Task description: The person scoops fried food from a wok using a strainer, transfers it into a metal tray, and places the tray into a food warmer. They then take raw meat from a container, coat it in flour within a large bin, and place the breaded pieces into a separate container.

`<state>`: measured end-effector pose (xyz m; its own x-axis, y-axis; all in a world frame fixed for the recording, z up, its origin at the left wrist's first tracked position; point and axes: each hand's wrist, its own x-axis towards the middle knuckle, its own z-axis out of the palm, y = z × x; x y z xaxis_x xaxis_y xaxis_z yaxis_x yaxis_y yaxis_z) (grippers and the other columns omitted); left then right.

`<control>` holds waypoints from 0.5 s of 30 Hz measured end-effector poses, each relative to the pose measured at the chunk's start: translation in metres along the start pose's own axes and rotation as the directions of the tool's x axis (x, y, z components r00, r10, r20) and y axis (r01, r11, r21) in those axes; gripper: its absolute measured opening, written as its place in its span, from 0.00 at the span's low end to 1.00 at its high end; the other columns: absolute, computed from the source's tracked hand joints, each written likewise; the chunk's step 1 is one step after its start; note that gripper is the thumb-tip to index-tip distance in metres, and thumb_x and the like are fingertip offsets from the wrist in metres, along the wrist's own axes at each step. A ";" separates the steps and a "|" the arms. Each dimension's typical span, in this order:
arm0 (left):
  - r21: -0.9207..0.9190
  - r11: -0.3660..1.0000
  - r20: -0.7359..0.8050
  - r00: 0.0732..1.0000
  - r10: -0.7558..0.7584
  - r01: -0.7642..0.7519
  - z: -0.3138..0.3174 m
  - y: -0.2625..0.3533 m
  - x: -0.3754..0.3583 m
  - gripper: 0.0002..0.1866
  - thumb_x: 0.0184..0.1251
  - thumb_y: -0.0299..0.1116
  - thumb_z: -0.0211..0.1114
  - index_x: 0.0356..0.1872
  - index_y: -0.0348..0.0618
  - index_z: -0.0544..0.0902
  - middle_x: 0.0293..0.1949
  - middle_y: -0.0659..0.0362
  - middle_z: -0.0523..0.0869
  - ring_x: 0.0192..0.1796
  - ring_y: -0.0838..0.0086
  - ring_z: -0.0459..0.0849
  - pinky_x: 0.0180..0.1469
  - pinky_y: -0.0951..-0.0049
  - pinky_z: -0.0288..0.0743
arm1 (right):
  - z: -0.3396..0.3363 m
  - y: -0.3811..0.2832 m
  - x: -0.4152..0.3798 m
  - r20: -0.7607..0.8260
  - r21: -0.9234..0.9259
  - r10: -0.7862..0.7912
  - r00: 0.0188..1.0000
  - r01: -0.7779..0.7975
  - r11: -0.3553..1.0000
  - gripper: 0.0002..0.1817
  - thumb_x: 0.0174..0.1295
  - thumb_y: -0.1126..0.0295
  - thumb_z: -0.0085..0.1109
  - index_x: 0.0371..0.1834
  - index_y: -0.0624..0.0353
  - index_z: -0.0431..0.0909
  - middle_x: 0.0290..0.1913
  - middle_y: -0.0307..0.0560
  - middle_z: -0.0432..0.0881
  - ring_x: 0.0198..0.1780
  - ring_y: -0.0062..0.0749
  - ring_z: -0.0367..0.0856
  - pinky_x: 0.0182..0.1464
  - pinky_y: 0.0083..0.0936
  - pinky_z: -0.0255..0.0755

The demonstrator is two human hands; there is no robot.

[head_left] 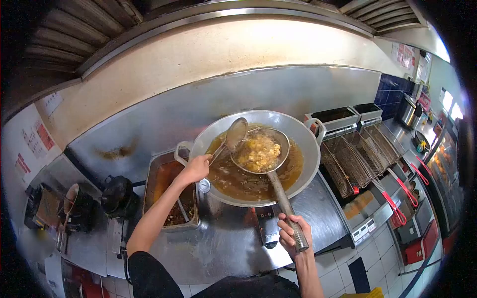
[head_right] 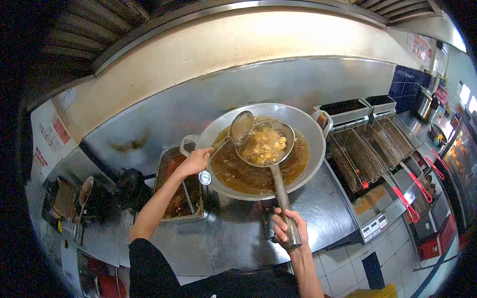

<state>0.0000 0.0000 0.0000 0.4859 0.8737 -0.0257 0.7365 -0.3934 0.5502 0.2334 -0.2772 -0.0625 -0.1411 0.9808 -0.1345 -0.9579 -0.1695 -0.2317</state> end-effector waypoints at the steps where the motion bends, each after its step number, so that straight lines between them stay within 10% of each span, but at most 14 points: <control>1: 0.019 1.000 -0.021 1.000 0.003 -0.002 -0.004 0.001 -0.001 0.21 0.66 0.30 0.44 0.57 0.33 0.73 0.47 0.36 0.80 0.52 0.49 0.79 0.58 0.60 0.69 | -0.001 0.001 0.004 0.048 0.065 0.006 0.999 -0.009 0.998 0.13 0.65 0.62 0.42 0.43 0.62 0.64 0.18 0.38 0.64 0.09 0.26 0.61 0.11 0.21 0.58; 9: 0.168 0.981 -0.127 0.985 0.116 -0.094 -0.017 -0.006 -0.017 0.21 0.70 0.29 0.43 0.60 0.33 0.71 0.35 0.43 0.84 0.37 0.57 0.83 0.45 0.61 0.73 | -0.018 0.002 0.017 0.206 0.276 -0.019 0.978 -0.040 0.960 0.13 0.66 0.63 0.40 0.43 0.63 0.64 0.18 0.39 0.63 0.10 0.26 0.62 0.13 0.22 0.57; 11: 0.110 0.988 -0.192 0.973 0.128 -0.109 -0.025 -0.002 -0.028 0.20 0.67 0.29 0.45 0.56 0.33 0.74 0.48 0.36 0.79 0.53 0.46 0.77 0.57 0.56 0.69 | -0.020 0.012 0.019 0.203 0.257 -0.033 0.979 -0.020 0.966 0.13 0.66 0.63 0.40 0.43 0.62 0.64 0.18 0.38 0.63 0.10 0.25 0.61 0.13 0.22 0.57; 15: 0.045 0.998 -0.199 0.979 0.054 -0.045 -0.033 -0.003 -0.037 0.20 0.68 0.29 0.44 0.57 0.32 0.73 0.51 0.37 0.78 0.56 0.47 0.76 0.59 0.57 0.68 | -0.021 0.012 0.029 0.189 0.204 -0.072 0.979 0.032 0.978 0.13 0.67 0.62 0.40 0.43 0.61 0.64 0.18 0.38 0.63 0.10 0.24 0.62 0.12 0.21 0.59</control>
<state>-0.0357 -0.0222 0.0271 0.4212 0.8908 0.1705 0.7343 -0.4452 0.5125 0.2235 -0.2531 -0.0891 -0.1168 0.9909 0.0667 -0.9928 -0.1147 -0.0346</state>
